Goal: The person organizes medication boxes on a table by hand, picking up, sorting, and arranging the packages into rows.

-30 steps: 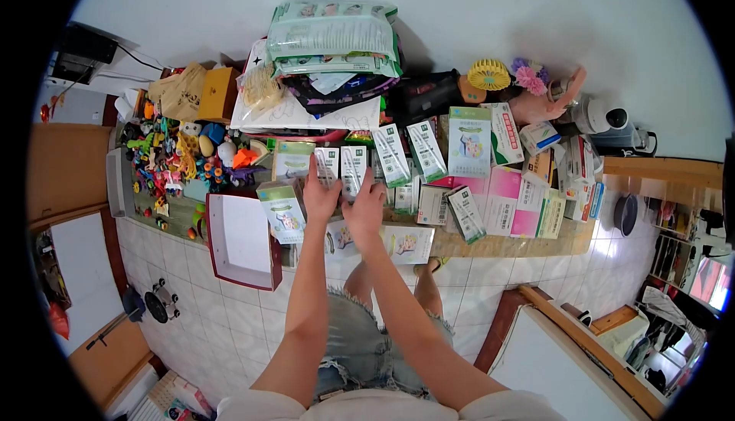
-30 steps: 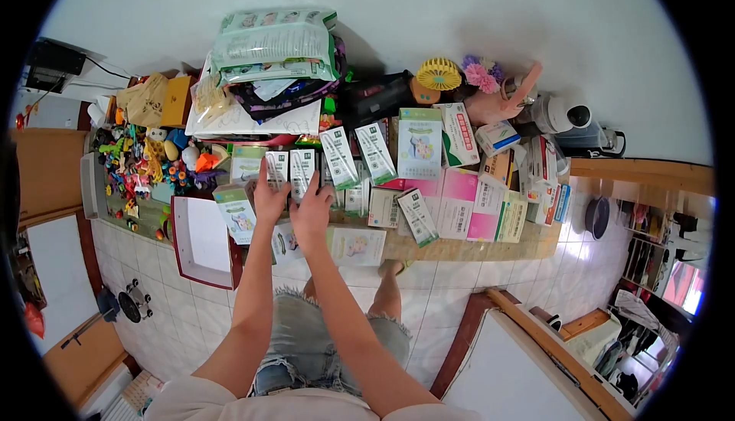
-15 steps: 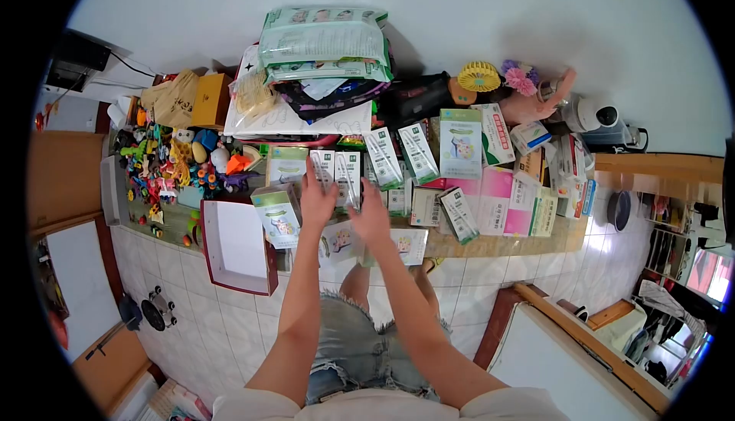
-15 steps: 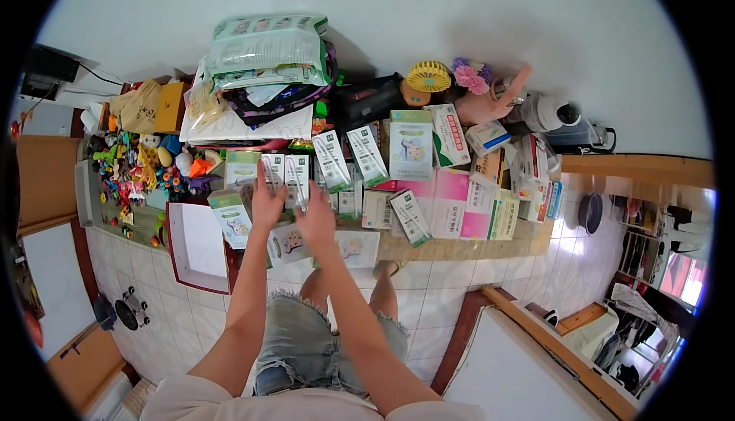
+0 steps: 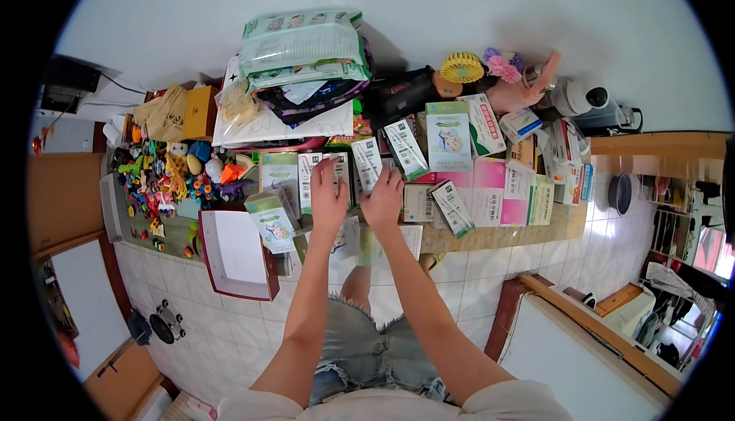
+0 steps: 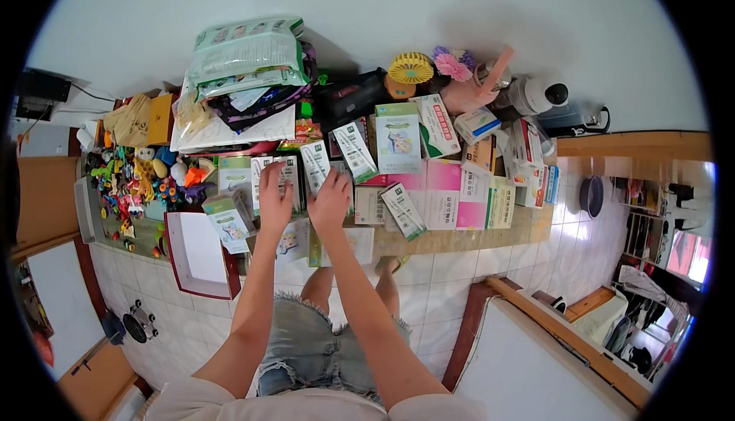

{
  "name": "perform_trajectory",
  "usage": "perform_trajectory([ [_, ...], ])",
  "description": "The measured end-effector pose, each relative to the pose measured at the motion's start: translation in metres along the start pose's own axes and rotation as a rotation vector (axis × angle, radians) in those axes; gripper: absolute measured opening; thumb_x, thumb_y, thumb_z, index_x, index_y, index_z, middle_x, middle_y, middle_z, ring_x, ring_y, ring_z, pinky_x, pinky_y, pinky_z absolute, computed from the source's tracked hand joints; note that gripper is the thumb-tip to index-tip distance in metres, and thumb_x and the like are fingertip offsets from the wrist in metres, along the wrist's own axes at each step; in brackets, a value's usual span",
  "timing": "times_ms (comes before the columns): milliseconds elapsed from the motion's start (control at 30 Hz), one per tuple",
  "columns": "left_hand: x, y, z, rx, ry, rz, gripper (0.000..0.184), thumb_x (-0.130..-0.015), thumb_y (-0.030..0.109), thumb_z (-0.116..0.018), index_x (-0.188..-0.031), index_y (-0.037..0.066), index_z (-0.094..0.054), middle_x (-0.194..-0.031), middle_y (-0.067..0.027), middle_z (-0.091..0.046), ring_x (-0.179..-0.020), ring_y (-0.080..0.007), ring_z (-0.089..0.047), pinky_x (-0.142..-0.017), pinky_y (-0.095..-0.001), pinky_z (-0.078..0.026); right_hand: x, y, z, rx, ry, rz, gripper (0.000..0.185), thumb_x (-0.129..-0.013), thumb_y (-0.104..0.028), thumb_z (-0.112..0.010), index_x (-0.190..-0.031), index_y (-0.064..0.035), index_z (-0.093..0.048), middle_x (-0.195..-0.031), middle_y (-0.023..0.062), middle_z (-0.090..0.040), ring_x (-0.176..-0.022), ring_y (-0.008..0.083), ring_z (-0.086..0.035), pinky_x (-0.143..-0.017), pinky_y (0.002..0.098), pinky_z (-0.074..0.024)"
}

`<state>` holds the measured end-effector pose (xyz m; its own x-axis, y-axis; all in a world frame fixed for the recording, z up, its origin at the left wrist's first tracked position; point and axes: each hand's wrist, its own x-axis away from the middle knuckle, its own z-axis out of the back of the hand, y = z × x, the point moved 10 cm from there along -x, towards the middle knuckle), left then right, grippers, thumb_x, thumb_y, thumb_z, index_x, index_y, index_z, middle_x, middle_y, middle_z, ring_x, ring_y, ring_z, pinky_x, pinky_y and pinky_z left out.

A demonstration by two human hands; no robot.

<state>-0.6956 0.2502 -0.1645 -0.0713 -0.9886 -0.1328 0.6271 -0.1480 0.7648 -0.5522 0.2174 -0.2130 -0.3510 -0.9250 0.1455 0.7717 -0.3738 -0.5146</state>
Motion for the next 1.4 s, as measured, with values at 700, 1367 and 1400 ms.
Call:
perform_trajectory([
  [700, 0.012, 0.023, -0.047, -0.152, -0.17, -0.06, 0.038, -0.075, 0.004, -0.057, -0.112, 0.005, -0.053, -0.118, -0.0164, -0.049, -0.108, -0.037, -0.047, -0.093, -0.0461, -0.038, -0.039, 0.041, 0.051, 0.056, 0.168, -0.004, 0.072, -0.066, -0.016, -0.071, -0.128, -0.0005, -0.038, -0.118, 0.0169, -0.044, -0.111, 0.0368, -0.041, -0.092, 0.048, -0.0376],
  [1367, 0.032, 0.035, -0.059, -0.098, -0.215, -0.069, 0.038, -0.071, 0.0, -0.057, -0.109, 0.005, -0.055, -0.113, -0.0141, -0.048, -0.103, -0.0375, -0.044, -0.088, -0.0448, -0.041, 0.023, 0.056, 0.017, -0.354, 0.09, 0.004, 0.058, -0.071, -0.012, -0.067, -0.122, -0.0014, -0.041, -0.109, 0.0218, -0.045, -0.102, 0.0405, -0.044, -0.087, 0.047, -0.0389],
  [1400, 0.031, 0.036, -0.06, -0.113, -0.214, -0.075, 0.039, -0.071, 0.0, -0.057, -0.109, 0.006, -0.055, -0.113, -0.0138, -0.048, -0.102, -0.0373, -0.044, -0.088, -0.0448, -0.041, 0.021, 0.062, 0.016, -0.431, 0.08, 0.019, 0.056, -0.072, -0.011, -0.066, -0.122, -0.0024, -0.042, -0.11, 0.022, -0.045, -0.103, 0.0407, -0.043, -0.088, 0.0467, -0.0387],
])
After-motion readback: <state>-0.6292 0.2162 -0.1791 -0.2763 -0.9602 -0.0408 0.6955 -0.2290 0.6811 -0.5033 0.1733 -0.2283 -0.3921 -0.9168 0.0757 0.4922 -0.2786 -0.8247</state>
